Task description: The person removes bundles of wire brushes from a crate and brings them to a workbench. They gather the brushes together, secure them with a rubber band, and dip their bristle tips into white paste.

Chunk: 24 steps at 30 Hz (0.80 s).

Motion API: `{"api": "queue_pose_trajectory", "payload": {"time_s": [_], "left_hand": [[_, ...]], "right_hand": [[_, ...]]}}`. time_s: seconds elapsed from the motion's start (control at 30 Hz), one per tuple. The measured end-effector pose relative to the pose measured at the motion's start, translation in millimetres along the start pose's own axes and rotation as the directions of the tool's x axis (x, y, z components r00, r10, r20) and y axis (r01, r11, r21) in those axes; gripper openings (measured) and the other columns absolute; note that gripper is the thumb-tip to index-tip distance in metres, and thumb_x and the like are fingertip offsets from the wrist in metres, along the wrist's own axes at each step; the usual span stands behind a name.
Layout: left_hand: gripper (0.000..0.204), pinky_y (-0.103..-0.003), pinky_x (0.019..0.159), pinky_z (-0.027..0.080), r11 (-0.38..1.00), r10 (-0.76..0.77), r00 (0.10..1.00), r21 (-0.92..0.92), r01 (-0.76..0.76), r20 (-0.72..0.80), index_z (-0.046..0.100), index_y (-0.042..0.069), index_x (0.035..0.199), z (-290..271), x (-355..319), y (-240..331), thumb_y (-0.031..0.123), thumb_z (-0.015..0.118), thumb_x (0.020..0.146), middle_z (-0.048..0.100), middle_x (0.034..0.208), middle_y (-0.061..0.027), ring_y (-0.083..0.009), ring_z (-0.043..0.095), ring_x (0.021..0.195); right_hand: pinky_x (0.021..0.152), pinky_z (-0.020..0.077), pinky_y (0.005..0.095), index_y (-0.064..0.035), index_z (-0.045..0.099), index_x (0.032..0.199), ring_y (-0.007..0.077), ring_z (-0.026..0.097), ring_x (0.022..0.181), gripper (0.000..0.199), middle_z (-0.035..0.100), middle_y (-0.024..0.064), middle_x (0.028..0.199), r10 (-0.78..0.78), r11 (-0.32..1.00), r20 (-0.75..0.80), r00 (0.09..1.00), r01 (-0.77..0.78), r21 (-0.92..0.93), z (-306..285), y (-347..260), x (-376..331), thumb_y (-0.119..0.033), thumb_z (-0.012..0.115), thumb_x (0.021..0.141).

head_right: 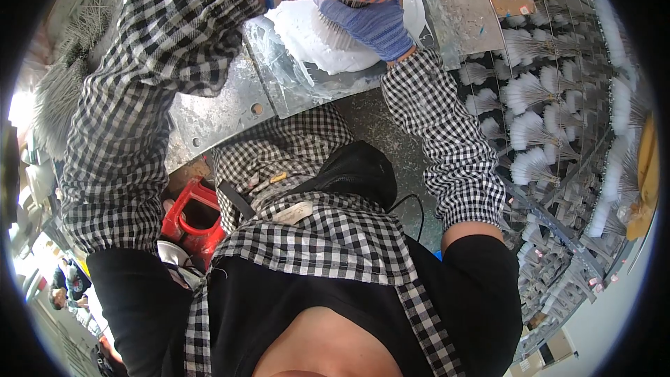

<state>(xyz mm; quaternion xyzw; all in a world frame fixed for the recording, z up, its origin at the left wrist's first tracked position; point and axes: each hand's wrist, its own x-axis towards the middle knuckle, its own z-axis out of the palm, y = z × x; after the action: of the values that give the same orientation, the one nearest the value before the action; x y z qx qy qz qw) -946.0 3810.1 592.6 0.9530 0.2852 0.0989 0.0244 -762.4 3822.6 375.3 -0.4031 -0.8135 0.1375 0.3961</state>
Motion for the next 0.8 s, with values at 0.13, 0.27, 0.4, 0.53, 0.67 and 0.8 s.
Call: {"api": "queue_pose_trajectory", "payload": {"time_s": [0.13,0.27,0.4,0.53,0.67,0.8], "left_hand": [[0.014,-0.043,0.055,0.056,0.993,-0.112,0.989,0.045,0.107,0.101,0.075,0.002,0.073,-16.0,10.9,9.1,0.016,0.073,0.071,0.067,0.063,-0.0169,-0.0305,0.069,0.061],[0.014,-0.043,0.056,0.056,0.999,0.043,0.994,-0.026,-0.041,0.104,0.074,0.002,0.073,-9.0,5.1,-3.0,0.015,0.074,0.071,0.067,0.064,-0.0164,-0.0307,0.068,0.060],[0.016,-0.043,0.056,0.056,0.994,0.098,0.991,0.057,-0.093,-0.088,0.074,0.002,0.075,-3.2,2.5,2.3,0.017,0.076,0.070,0.067,0.065,-0.0162,-0.0303,0.068,0.061],[0.019,-0.043,0.058,0.056,0.986,0.146,0.980,-0.067,-0.155,-0.132,0.074,0.002,0.076,6.5,3.6,-3.2,0.018,0.078,0.068,0.068,0.068,-0.0158,-0.0297,0.068,0.064],[0.019,-0.043,0.062,0.057,1.000,-0.008,0.993,0.028,0.004,0.120,0.074,0.001,0.076,2.6,2.1,0.4,0.019,0.078,0.069,0.067,0.069,-0.0168,-0.0302,0.069,0.068],[0.020,-0.042,0.062,0.057,0.993,0.109,0.987,-0.049,-0.104,0.122,0.073,0.002,0.075,-27.7,4.1,8.9,0.019,0.078,0.067,0.068,0.069,-0.0172,-0.0313,0.069,0.068]], "right_hand": [[0.089,0.0546,0.0374,-0.0076,0.045,0.142,0.0256,0.062,0.114,0.093,0.056,0.0150,0.133,0.003,0.902,0.062,0.998,0.024,-0.431,8.7,21.3,-5.2,-0.067,0.075,0.077],[0.098,0.0500,0.0390,-0.0106,0.032,0.151,0.0260,0.054,0.126,0.095,0.045,0.0154,0.146,-0.465,0.633,-0.010,0.885,0.325,-0.703,28.6,49.6,-11.9,-0.067,0.068,0.083],[0.110,0.0413,0.0418,-0.0142,0.016,0.157,0.0272,0.041,0.139,0.094,0.029,0.0161,0.158,-0.428,0.644,0.050,0.902,0.343,-0.684,33.5,65.2,-19.9,-0.066,0.058,0.091],[0.112,0.0386,0.0424,-0.0152,0.012,0.158,0.0276,0.038,0.141,0.094,0.025,0.0162,0.160,-0.416,0.675,0.031,0.909,0.331,-0.660,36.7,67.3,-20.5,-0.066,0.055,0.092],[0.116,0.0351,0.0434,-0.0146,0.010,0.159,0.0292,0.035,0.143,0.092,0.024,0.0151,0.160,-0.453,0.716,-0.002,0.892,0.362,-0.597,37.4,48.6,-18.3,-0.059,0.058,0.094],[0.120,0.0299,0.0456,-0.0153,0.009,0.160,0.0311,0.030,0.146,0.089,0.021,0.0137,0.162,-0.408,0.799,-0.024,0.913,0.343,-0.494,34.7,57.6,-26.1,-0.048,0.061,0.096]]}}
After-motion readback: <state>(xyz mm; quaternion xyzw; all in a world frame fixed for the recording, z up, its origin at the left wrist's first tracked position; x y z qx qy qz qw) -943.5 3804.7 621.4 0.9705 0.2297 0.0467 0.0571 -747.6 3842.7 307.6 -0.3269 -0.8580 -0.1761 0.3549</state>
